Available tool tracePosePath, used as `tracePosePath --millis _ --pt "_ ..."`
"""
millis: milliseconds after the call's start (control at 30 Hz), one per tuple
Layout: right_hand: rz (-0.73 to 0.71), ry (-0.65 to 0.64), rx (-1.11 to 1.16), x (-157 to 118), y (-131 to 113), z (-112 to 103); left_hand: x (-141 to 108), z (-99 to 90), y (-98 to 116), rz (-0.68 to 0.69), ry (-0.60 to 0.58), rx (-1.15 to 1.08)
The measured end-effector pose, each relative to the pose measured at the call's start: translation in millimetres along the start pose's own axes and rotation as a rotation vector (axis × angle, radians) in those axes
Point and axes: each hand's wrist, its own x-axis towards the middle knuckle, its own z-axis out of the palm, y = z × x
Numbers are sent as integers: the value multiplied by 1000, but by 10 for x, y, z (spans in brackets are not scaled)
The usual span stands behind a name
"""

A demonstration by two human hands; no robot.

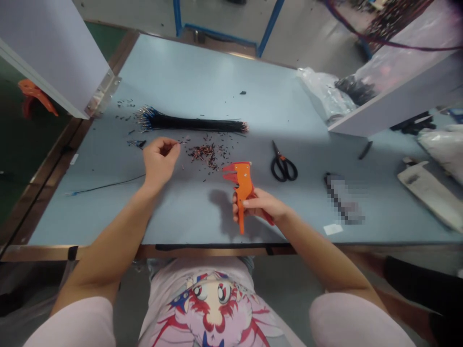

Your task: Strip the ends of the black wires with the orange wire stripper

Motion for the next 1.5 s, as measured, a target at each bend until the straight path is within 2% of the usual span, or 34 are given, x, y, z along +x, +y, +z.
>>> tracePosePath --millis 100,267,367,467,567,767,967,1100,1233,1500 --pt "-11 -48 28 139 14 20 -19 5 26 11 34 -16" --pt "19 -60 30 662 -107 147 -66 32 48 22 65 -66" --pt "-133 66 10 851 -171 173 -111 60 84 10 31 -82" --pt "-233 138 -10 792 -107 123 -170 99 128 -22 -15 -102" --pt "-173 123 12 614 34 64 -245 158 144 -98 -80 -143" --pt "-116 -140 361 468 167 131 -478 311 118 -263 -173 -290" --pt "-58 -304 458 454 188 175 -683 371 218 -514 -400 -478" --pt "-83 -321 483 450 200 158 -741 378 247 -626 -510 -558" --pt "-73 -306 454 455 213 161 -787 378 256 -683 -632 -533" --pt "-88 -353 398 420 204 203 -800 387 277 -772 -688 -586"
